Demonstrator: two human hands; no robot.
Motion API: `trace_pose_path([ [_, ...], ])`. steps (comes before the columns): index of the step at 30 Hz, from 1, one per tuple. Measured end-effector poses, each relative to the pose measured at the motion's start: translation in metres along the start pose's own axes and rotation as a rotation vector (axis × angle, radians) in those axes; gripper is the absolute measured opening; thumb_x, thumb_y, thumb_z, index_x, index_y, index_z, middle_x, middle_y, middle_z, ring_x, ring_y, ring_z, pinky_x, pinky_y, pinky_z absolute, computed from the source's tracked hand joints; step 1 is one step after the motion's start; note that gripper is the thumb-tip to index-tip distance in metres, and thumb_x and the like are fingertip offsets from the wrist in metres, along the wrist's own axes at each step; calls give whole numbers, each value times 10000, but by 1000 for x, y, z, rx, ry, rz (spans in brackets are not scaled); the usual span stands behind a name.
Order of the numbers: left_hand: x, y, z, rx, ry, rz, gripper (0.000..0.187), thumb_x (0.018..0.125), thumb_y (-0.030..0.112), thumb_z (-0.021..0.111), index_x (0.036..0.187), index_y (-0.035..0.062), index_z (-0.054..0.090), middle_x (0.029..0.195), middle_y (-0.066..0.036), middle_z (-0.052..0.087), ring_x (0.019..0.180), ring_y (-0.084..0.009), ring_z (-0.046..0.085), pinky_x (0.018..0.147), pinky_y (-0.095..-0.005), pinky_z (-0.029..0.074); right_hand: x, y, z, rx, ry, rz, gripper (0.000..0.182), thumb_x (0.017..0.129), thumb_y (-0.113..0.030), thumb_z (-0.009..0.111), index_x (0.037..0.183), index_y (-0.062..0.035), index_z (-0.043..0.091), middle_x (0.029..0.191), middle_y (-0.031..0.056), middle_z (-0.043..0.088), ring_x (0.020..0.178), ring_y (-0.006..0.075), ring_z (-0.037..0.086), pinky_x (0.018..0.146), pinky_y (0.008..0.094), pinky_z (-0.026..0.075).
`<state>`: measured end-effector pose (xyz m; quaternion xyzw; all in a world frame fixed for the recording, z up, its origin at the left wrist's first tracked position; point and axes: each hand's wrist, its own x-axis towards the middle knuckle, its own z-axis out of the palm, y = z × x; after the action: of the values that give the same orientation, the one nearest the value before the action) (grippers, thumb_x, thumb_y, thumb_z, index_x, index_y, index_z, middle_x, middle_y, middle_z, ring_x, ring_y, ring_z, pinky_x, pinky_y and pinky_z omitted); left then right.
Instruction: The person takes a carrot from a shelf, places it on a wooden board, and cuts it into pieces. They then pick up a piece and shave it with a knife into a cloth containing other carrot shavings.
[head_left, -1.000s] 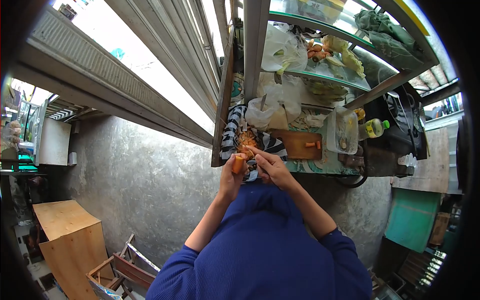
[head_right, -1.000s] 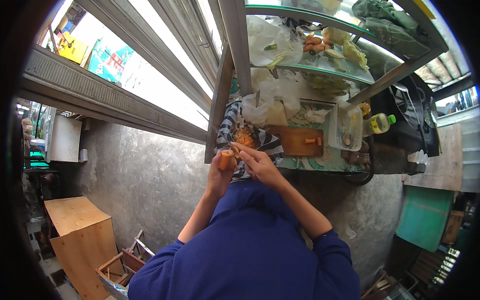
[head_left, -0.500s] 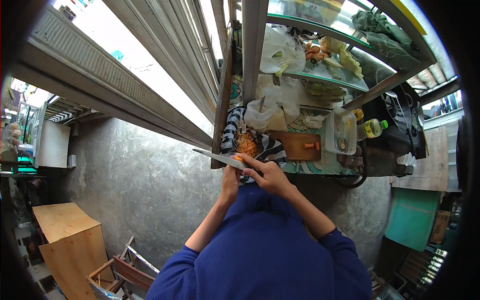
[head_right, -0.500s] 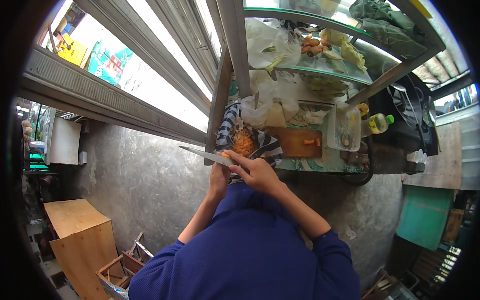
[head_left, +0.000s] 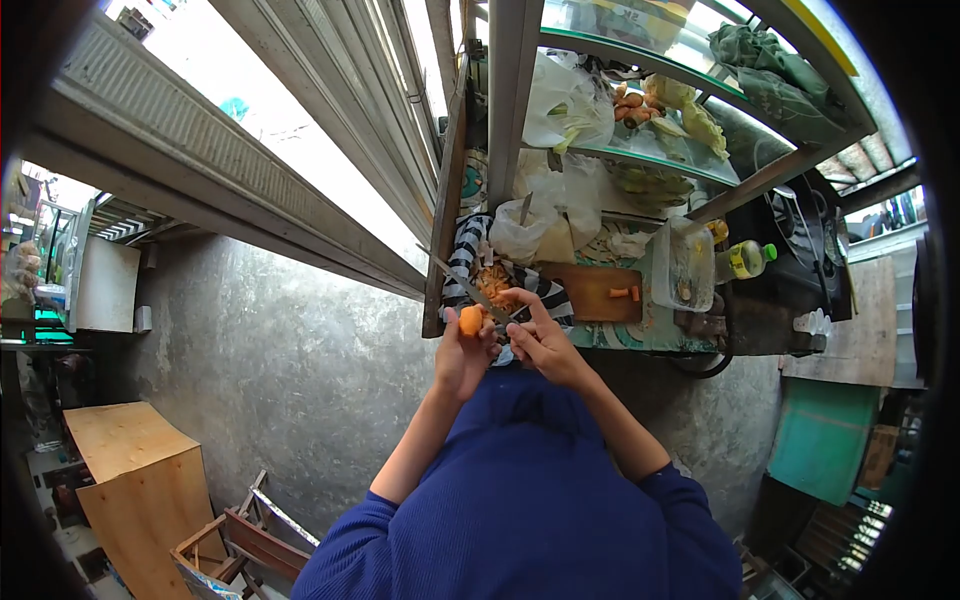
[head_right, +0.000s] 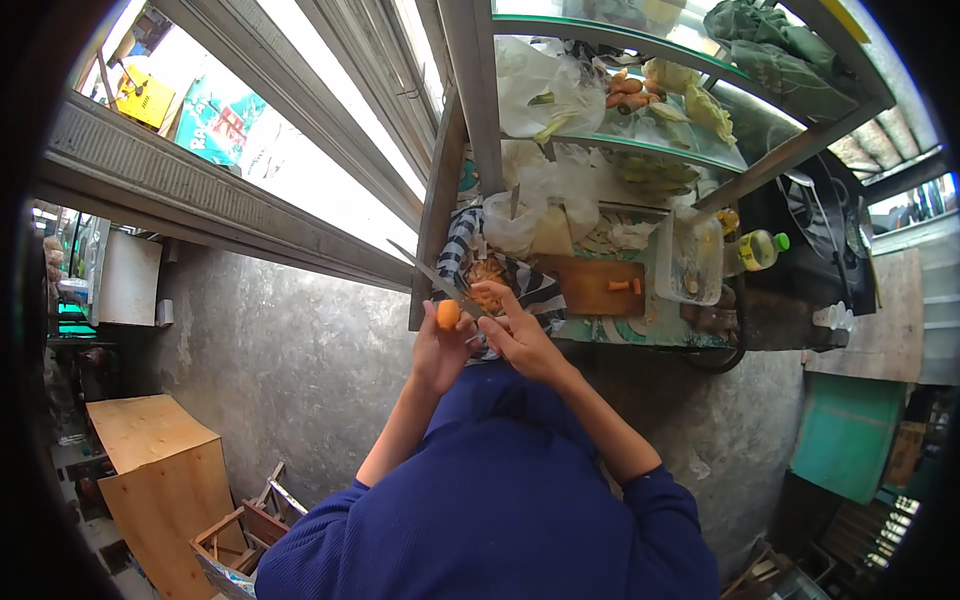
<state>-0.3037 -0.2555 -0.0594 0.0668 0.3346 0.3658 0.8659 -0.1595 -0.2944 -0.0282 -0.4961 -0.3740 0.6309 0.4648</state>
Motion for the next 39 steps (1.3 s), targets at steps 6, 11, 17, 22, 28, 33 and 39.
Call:
trace_pose_path([
  [6,1,4,1,30,-104,-37,415,902,496,332,997,119,476,647,29,363,607,-90,361,602,-238,313,3,7,-7,-244,-30,-31,421,890,-208,469,1296,-141,377,523,5,427,502,62,397,505,216,360],
  [11,-3,2,4,112,-41,3,366,906,461,358,927,119,487,660,23,405,599,-81,374,591,-239,325,2,8,-2,-457,-39,-187,519,875,-290,481,1339,-141,305,557,131,537,520,223,558,560,307,422],
  [17,1,-2,3,152,1,59,342,906,438,383,900,114,492,710,22,459,650,-70,436,612,-227,365,3,0,1,-847,-127,-125,629,858,-436,450,1370,-154,218,529,190,513,526,367,538,547,410,420],
  [22,-2,-6,15,108,125,102,313,900,420,416,891,116,487,739,31,467,688,-66,456,637,-222,374,1,-7,2,-924,-150,-130,642,858,-456,437,1373,-151,205,519,206,501,519,379,532,538,431,412],
  [28,2,-10,-4,159,30,83,399,901,443,369,1008,86,513,935,-29,549,905,-136,521,806,-291,405,0,-5,-1,-954,-152,-159,644,857,-462,433,1372,-149,205,533,214,508,516,381,533,534,435,414],
  [33,1,-10,-4,91,-24,42,377,903,435,369,1002,97,504,908,-19,532,867,-121,511,778,-271,405,0,0,-1,-952,-126,-185,683,836,-484,465,1377,-161,201,501,187,471,491,353,508,522,412,391],
  [39,-5,-13,5,124,16,89,374,906,430,370,1007,92,494,932,-20,515,881,-116,494,780,-264,399,-3,2,0,-953,-137,-164,677,842,-469,465,1373,-141,203,514,198,477,492,356,513,509,409,391],
])
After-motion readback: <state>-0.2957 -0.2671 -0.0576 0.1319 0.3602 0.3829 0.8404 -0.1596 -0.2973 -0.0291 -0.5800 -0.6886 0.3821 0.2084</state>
